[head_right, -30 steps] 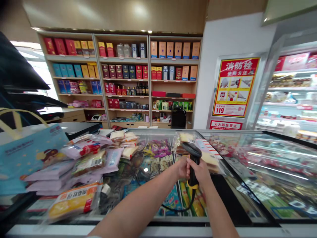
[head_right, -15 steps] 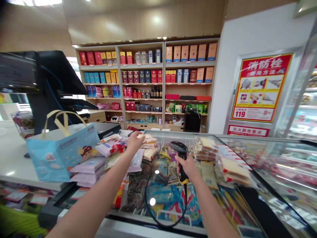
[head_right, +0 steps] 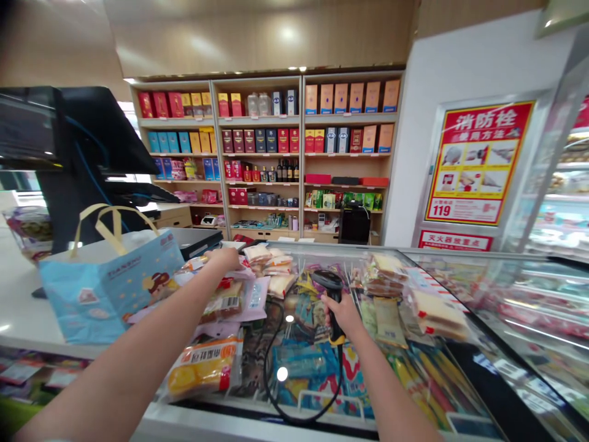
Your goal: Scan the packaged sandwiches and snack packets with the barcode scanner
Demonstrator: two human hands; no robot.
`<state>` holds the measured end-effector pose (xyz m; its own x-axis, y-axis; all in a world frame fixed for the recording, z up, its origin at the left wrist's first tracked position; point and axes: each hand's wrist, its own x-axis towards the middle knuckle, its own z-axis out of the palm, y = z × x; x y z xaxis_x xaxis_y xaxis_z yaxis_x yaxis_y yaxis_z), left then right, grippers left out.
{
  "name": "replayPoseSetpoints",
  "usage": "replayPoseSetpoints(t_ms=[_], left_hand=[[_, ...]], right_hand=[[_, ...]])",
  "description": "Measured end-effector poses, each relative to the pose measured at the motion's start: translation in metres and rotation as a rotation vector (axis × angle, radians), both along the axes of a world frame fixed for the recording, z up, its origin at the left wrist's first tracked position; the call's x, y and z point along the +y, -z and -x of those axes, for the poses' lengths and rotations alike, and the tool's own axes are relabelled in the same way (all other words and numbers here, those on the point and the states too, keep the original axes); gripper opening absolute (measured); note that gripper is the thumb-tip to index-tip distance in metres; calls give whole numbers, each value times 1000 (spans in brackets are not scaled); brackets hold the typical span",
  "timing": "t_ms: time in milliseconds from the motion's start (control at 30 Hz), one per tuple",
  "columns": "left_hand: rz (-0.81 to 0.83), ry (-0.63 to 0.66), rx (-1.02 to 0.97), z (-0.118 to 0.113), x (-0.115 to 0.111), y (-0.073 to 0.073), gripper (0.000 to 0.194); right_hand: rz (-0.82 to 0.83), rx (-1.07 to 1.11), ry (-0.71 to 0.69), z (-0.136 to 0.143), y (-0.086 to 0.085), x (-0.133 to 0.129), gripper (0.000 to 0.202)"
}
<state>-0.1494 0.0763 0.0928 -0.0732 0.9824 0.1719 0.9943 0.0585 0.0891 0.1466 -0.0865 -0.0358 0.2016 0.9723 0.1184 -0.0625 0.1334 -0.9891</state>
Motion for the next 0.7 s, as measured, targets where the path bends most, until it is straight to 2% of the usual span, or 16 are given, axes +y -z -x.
replayPoseSetpoints(t_ms=[67,133,233,333,500,700], left_hand=[[47,3,40,-3,-4,3,61],[63,67,42,-7,-10,8,62],[9,164,-2,-13,-21,17,68],[18,172,-17,-20,-27,27,73],[125,179,-71,-28,-21,32,50],[79,79,-111,-36,-13,39,29]], right_hand=[[-10,8,-6,0,-2,-2,33],[-16,8,-16,1,-6,-4,32],[-20,8,-14,3,-11,-6,36],[-18,28,-10,4,-15,-8,38],[-12,50,-13,6,-18,-10,37],[12,60,-10,5,-15,-7,34]])
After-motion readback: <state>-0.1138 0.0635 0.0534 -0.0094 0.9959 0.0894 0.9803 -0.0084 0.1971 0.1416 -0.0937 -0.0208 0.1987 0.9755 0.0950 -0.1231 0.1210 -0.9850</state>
